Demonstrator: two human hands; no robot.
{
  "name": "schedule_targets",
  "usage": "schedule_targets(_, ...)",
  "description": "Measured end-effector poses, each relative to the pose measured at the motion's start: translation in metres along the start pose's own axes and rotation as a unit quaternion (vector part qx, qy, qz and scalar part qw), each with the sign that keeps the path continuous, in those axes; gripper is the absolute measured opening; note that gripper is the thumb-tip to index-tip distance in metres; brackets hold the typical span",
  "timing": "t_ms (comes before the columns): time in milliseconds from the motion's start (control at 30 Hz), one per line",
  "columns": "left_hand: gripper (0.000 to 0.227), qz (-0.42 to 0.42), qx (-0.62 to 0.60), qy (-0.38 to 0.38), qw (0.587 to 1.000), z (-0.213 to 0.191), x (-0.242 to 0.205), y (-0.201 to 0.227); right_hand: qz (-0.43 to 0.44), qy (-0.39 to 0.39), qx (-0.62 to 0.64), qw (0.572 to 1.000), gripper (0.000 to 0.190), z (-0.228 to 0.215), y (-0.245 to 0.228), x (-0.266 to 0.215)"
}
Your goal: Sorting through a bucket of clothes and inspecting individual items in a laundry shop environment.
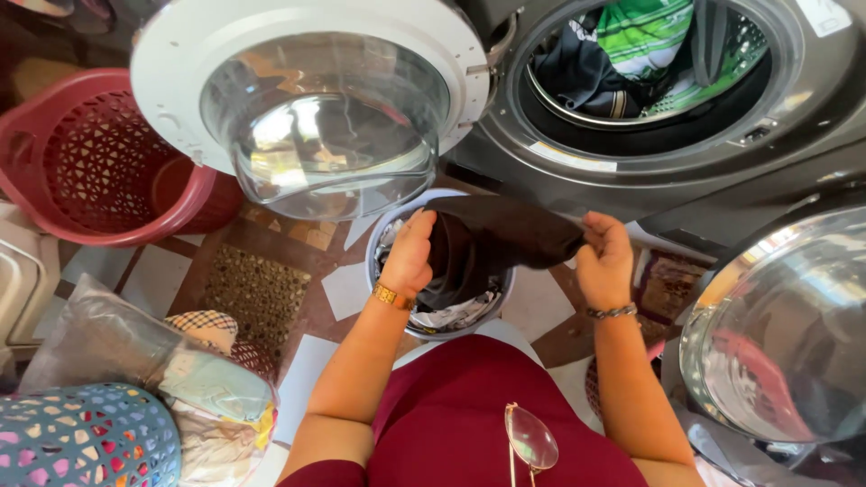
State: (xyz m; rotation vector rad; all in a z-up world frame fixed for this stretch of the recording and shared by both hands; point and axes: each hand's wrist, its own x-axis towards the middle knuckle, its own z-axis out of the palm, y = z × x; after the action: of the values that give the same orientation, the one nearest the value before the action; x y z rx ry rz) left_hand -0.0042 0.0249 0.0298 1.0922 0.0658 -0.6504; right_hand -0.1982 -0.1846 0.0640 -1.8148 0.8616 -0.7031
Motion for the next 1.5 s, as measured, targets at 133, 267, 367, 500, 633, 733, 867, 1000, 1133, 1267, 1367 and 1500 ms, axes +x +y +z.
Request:
schedule_targets(133, 0.013, -0.019, 0.015, 0.011, 1.000, 0.009, -0.012, 0.015, 0.003, -0.032, 0.001, 0.999, 0.057, 0.034, 0.021, -0.026)
schedule_targets(267, 0.004, -0.049, 0.019, 0.002, 0.999, 0.019, -0.026, -0.003, -0.117, -0.165, -0.038, 0.979, 0.043, 0.069, 0.025, -0.058)
schedule_targets(367, 0.006, -0.070, 0.048, -0.051, 0.995, 0.029, -0.045, 0.001, -0.111, -0.230, 0.017, 0.967, 0.057, 0.081, 0.022, -0.062)
schedule_targets(500, 0.024, -0.041, 0.033, -0.080, 0.995, 0.033, -0.061, 0.032, -0.070, -0.200, -0.013, 0.977, 0.017, 0.075, 0.018, -0.059)
schedule_targets(633, 0.025, -0.018, -0.018, -0.049, 0.998, -0.007, -0.030, 0.015, 0.027, -0.225, 0.131, 0.965, 0.015, 0.058, 0.033, -0.037)
schedule_targets(733, 0.028, 0.023, -0.041, -0.010, 0.999, -0.023, -0.018, 0.028, 0.149, -0.143, 0.300, 0.931, 0.017, 0.045, 0.041, -0.021)
schedule_targets(867, 0.031, 0.092, -0.028, 0.060, 0.994, -0.047, -0.002, 0.046, 0.226, -0.074, 0.441, 0.865, 0.022, 0.012, 0.022, 0.004)
schedule_targets(1000, 0.019, 0.164, 0.200, 0.122, 0.958, -0.049, 0.003, 0.044, 0.301, -0.076, 0.503, 0.806, 0.029, 0.002, -0.006, 0.008)
schedule_targets(1133, 0.051, 0.332, 0.469, 0.073, 0.815, -0.025, -0.010, 0.017, 0.334, -0.083, 0.537, 0.771, 0.042, 0.021, -0.004, 0.007)
schedule_targets(1267, 0.055, 0.351, 0.528, -0.115, 0.765, -0.009, -0.002, -0.042, 0.307, -0.252, 0.492, 0.774, 0.043, 0.035, 0.008, -0.002)
schedule_targets(1367, 0.045, 0.197, 0.475, -0.147, 0.845, -0.003, 0.007, -0.049, 0.250, -0.274, 0.470, 0.801, 0.034, 0.029, 0.019, 0.012)
schedule_targets(1500, 0.025, -0.001, 0.167, -0.027, 0.986, 0.006, 0.011, -0.015, 0.242, -0.089, 0.345, 0.902, 0.016, -0.006, 0.020, 0.045)
